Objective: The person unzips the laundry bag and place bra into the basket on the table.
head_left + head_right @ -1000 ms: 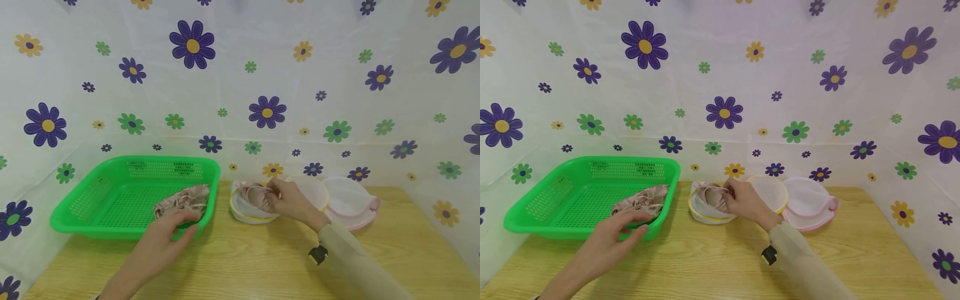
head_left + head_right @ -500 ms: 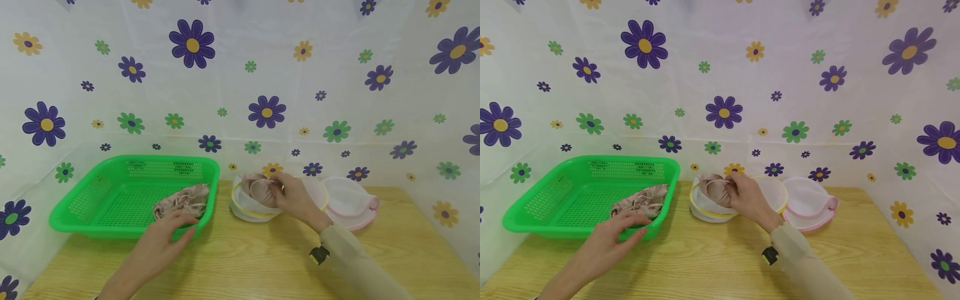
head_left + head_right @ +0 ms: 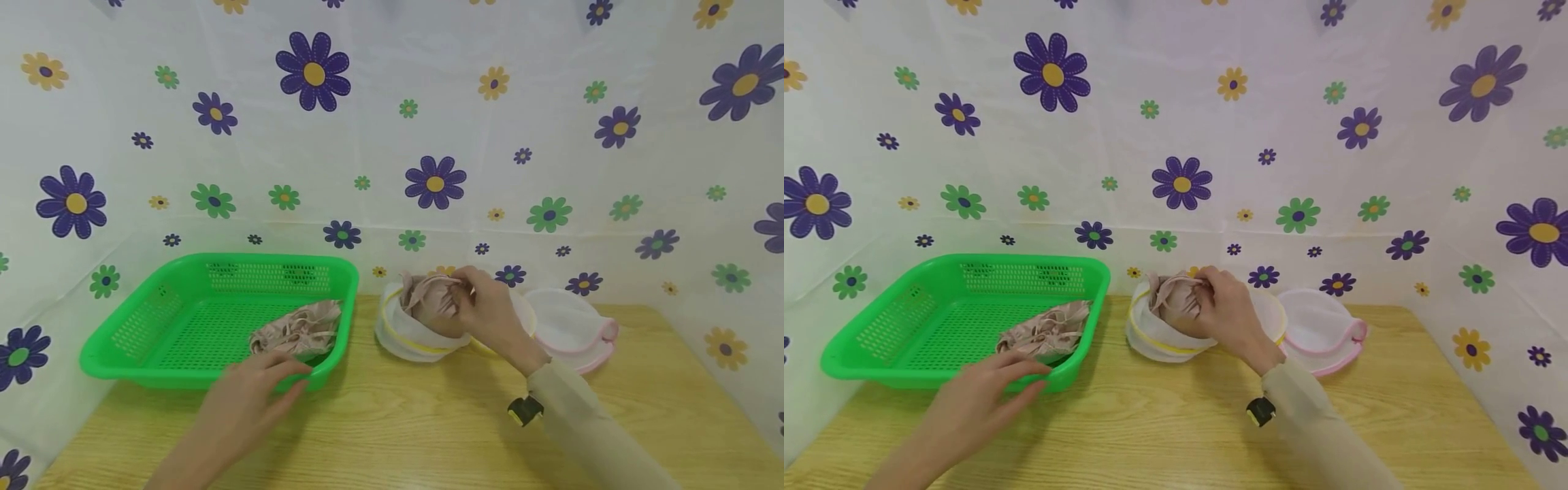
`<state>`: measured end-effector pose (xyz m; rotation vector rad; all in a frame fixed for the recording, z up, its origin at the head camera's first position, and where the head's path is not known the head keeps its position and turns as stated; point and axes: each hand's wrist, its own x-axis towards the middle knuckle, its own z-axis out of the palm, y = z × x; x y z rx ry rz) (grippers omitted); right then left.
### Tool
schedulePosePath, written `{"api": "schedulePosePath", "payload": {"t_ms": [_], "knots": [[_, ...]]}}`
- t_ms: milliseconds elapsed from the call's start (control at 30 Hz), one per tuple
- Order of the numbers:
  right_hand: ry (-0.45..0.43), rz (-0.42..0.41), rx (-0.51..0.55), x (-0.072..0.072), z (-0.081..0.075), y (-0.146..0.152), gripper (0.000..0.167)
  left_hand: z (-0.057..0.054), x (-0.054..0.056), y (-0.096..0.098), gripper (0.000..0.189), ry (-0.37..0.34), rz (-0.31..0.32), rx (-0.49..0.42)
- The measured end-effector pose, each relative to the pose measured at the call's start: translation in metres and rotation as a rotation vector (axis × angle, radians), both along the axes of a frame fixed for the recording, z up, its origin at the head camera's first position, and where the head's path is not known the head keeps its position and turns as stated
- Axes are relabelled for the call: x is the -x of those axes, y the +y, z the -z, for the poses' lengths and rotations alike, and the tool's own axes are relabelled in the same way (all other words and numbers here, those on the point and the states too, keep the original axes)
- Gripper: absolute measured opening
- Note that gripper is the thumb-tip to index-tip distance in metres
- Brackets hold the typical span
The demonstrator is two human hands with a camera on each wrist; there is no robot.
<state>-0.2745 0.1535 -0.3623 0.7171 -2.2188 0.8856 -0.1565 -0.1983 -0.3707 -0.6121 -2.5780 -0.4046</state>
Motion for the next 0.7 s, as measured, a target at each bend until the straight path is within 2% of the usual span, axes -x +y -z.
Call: {"api": "schedulePosePath", "payload": {"t_ms": [133,300,500,700], "knots": [[0.036,0.015,0.045,0.001,-0.003,0.004,0.013,0.003,-0.002,-0.013,0.02,0.041,-0.025,0.026],[0.055,0.033,0.05,0.005,-0.008,0.008,0.014,0.004,-0.006,-0.024,0.023,0.046,-0.052,0.025],[0.065,0.043,-0.003,0.005,-0.013,0.009,0.018,0.003,-0.007,-0.025,0.023,0.041,-0.062,0.019],[0.087,0.066,0.019,0.004,-0.02,0.011,0.016,0.004,-0.007,-0.025,0.022,0.011,-0.08,0.024]]}}
